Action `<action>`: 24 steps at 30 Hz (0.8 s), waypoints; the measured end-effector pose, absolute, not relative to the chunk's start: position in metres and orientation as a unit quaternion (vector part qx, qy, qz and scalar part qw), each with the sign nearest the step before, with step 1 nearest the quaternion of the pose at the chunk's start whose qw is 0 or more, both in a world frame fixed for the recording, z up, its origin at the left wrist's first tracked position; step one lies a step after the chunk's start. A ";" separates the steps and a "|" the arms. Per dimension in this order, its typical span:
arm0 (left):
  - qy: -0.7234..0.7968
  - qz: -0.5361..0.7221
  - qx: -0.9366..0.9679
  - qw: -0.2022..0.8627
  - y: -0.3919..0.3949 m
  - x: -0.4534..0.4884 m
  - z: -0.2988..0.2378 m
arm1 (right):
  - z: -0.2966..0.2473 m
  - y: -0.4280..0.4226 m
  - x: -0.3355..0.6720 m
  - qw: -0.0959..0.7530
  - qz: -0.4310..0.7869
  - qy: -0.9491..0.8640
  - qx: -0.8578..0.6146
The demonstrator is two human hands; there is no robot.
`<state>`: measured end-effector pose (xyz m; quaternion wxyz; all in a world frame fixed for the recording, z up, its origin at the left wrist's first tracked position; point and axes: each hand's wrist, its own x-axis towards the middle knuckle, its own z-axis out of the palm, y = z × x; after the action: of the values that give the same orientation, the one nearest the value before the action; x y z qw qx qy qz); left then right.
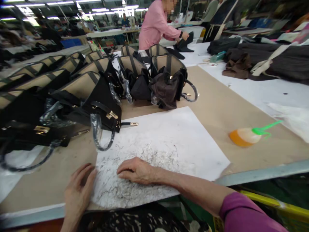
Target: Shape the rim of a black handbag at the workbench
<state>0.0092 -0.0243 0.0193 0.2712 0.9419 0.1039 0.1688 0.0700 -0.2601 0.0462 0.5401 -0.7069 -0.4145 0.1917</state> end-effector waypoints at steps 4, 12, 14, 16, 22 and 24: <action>0.099 0.105 0.949 0.279 -0.019 0.012 0.019 | 0.048 -0.259 0.072 0.496 0.163 -0.471 -0.711; 0.050 0.079 0.986 0.139 -0.031 0.008 0.020 | 0.043 -0.254 0.065 0.277 0.057 -0.602 -0.746; 0.042 0.093 0.989 0.104 -0.037 0.007 0.020 | 0.043 -0.251 0.062 0.187 0.029 -0.634 -0.750; 0.037 0.097 0.991 0.085 -0.040 0.006 0.019 | 0.046 -0.249 0.059 0.130 0.006 -0.645 -0.753; 0.020 0.103 0.992 0.074 -0.036 0.007 0.017 | 0.060 -0.246 0.044 0.077 0.029 -0.594 -0.800; 0.015 0.107 0.991 0.079 -0.036 0.006 0.018 | 0.061 -0.246 0.040 0.078 0.057 -0.588 -0.803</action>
<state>0.0065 -0.0358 0.0175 0.0791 0.9910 0.0153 0.1071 0.0399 -0.2459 0.0611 0.0780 -0.8032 -0.5878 0.0566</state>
